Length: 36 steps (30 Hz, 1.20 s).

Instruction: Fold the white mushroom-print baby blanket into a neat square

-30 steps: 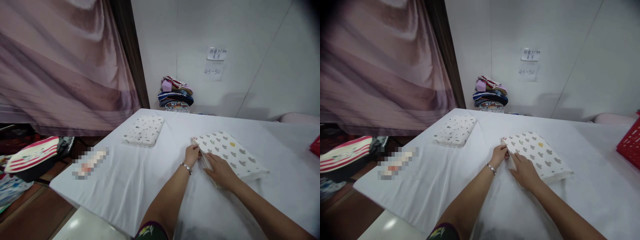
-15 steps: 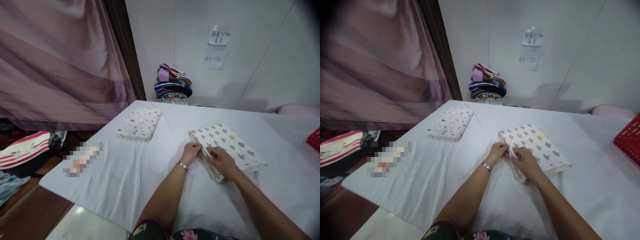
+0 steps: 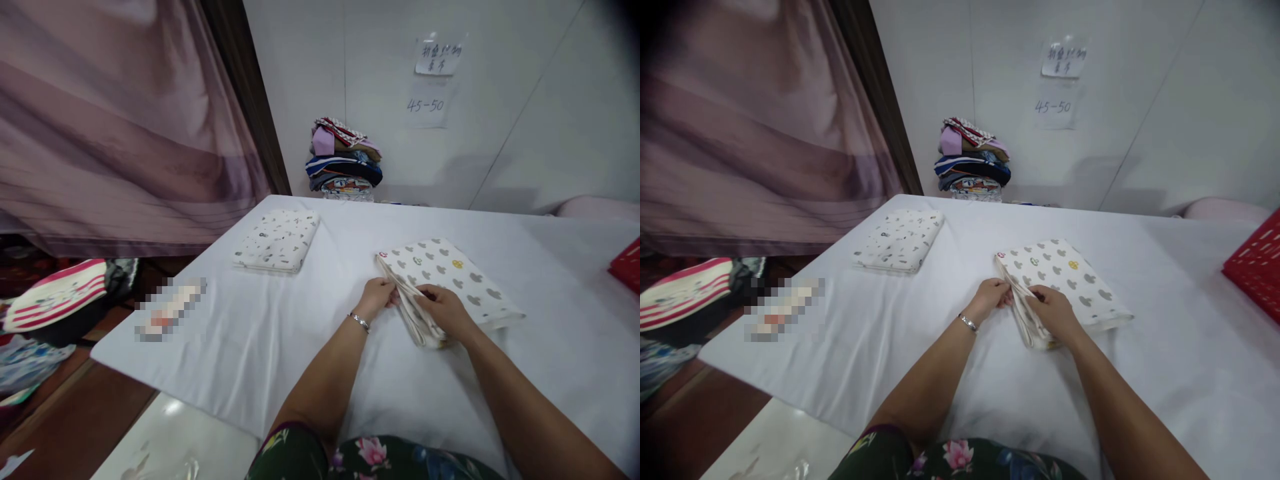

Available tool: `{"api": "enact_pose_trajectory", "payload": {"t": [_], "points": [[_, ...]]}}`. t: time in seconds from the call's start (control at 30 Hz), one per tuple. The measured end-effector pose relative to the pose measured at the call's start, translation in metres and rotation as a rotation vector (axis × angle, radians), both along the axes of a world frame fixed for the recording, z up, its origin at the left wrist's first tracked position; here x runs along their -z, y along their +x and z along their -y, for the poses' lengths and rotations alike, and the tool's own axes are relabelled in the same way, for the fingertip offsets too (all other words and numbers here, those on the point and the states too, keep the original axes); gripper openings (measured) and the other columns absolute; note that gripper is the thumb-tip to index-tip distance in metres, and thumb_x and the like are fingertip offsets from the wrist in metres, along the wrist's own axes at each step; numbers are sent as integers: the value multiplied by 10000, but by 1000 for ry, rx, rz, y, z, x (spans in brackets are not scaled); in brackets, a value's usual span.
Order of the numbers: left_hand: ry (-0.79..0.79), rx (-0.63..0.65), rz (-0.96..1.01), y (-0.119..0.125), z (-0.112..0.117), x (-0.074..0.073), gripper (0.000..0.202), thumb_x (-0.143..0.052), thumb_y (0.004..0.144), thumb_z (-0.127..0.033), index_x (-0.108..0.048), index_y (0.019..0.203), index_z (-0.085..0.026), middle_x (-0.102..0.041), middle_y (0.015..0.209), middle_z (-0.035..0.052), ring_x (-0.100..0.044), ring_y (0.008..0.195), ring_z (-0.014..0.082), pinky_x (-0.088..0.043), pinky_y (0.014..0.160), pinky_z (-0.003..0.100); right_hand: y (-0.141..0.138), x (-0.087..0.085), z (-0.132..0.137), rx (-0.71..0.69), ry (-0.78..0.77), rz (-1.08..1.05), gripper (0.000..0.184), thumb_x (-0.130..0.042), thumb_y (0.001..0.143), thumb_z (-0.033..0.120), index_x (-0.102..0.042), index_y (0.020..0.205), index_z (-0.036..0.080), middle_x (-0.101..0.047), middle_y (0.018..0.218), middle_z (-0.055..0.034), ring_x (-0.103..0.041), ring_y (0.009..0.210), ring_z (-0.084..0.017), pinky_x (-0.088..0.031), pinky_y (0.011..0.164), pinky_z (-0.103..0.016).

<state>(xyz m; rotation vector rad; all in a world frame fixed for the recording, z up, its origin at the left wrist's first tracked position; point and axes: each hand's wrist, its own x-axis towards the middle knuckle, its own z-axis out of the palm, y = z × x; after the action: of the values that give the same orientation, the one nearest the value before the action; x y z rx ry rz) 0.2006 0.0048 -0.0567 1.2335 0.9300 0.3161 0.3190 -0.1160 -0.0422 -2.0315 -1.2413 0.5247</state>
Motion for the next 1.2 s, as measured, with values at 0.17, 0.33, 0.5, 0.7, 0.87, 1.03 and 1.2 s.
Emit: {"api": "enact_pose_trajectory", "payload": {"t": [0.17, 0.33, 0.5, 0.7, 0.87, 1.03, 1.2], "points": [[-10, 63, -14, -2, 8, -1, 129, -543, 812, -202, -561, 709, -125, -606, 625, -3, -564, 457, 80, -344, 397, 163, 6, 6, 0, -2, 35, -98, 279, -520, 754, 366, -688, 939, 243, -676, 780, 11, -598, 740, -186, -457, 680, -288], [24, 75, -38, 1, 18, -1, 144, -597, 765, -228, -569, 662, -131, -570, 556, -23, -488, 406, 64, -321, 390, 173, 6, 9, 0, 34, 93, -113, 299, -527, 746, 370, -691, 939, 212, -680, 798, -5, -593, 750, -183, -447, 687, -277], [73, 21, -56, 7, 23, 4, 198, -619, 718, -198, -518, 556, -145, -461, 427, -51, -415, 397, 63, -321, 402, 180, 4, 8, 2, 60, 136, -147, 313, -535, 737, 393, -692, 922, 195, -673, 779, -14, -588, 740, -188, -446, 688, -285], [105, -27, -22, 5, 25, 9, 131, -577, 693, -154, -524, 573, -155, -442, 420, -56, -430, 409, 80, -342, 417, 191, 2, 8, 2, 51, 118, -118, 303, -530, 749, 379, -687, 936, 200, -675, 790, -6, -598, 761, -188, -449, 705, -279], [135, -60, 17, 4, 27, 9, 83, -562, 704, -164, -561, 622, -152, -483, 457, -49, -456, 421, 82, -357, 431, 190, 1, 9, -1, 24, 79, -63, 290, -524, 764, 384, -684, 951, 229, -676, 793, 3, -605, 777, -184, -449, 737, -283], [131, -76, 50, 4, 28, 8, 83, -566, 727, -190, -600, 668, -143, -542, 516, -29, -498, 445, 91, -380, 455, 197, 0, 7, -1, 28, 66, -39, 299, -502, 785, 445, -685, 877, 226, -683, 788, -4, -603, 765, -186, -446, 722, -283], [134, -96, 4, 6, 26, 9, 96, -564, 703, -163, -546, 609, -152, -514, 490, -34, -492, 439, 100, -379, 452, 207, -1, 6, -1, 96, 110, -59, 315, -484, 791, 446, -664, 761, 190, -647, 698, -4, -574, 689, -173, -425, 641, -263]]}}
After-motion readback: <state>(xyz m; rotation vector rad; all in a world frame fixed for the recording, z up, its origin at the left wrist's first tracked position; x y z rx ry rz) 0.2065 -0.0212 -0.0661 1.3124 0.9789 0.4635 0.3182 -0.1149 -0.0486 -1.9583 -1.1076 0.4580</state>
